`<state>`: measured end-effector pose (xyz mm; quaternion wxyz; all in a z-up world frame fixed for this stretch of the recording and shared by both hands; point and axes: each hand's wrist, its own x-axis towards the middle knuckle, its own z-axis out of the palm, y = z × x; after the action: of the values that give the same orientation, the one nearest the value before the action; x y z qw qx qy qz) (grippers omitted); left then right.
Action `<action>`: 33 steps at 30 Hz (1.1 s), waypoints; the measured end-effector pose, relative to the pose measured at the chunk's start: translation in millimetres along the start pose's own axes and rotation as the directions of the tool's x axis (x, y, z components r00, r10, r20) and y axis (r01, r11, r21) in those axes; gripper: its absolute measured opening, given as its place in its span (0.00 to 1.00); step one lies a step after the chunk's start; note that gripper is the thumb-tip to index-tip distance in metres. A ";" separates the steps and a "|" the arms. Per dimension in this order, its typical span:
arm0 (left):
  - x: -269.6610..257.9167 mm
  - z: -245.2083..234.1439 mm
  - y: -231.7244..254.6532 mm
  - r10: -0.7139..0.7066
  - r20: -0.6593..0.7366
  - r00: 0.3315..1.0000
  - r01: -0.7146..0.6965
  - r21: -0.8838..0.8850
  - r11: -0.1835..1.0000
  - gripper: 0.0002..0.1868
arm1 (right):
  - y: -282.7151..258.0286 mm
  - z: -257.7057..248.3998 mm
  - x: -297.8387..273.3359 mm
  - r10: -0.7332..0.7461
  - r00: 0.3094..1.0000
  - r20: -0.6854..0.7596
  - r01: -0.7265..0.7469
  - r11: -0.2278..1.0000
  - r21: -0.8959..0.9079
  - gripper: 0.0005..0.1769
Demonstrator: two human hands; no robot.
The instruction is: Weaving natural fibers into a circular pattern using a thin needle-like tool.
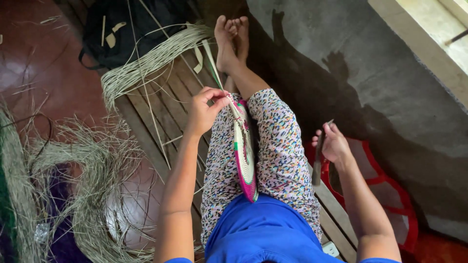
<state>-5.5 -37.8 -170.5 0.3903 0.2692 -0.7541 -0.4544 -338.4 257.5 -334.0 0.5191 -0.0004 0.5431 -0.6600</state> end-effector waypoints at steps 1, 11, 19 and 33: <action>0.2 0.5 1.5 0.000 -0.002 1.000 0.000 0.000 1.000 0.06 | -4.1 8.9 -2.1 0.000 1.000 0.001 0.000 1.000 -0.002 0.02; -0.7 0.2 4.8 -0.014 0.010 1.000 0.014 0.066 0.998 0.03 | -57.1 115.9 -20.2 -0.287 0.917 0.278 0.392 0.519 -0.759 0.11; 3.0 12.8 10.9 -0.290 0.018 0.957 0.282 -0.303 0.911 0.04 | -77.2 189.8 -58.3 -0.296 0.833 0.468 0.538 0.630 -0.560 0.09; 12.9 51.9 18.1 0.102 -0.006 0.995 -0.101 0.094 0.990 0.07 | -67.2 184.7 -50.5 -0.336 0.821 0.462 0.554 0.666 -0.500 0.13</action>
<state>-56.8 -14.9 -164.5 0.4039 0.2508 -0.7853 -0.3965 -256.9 151.1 -181.6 0.3931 -0.4145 0.6144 -0.5442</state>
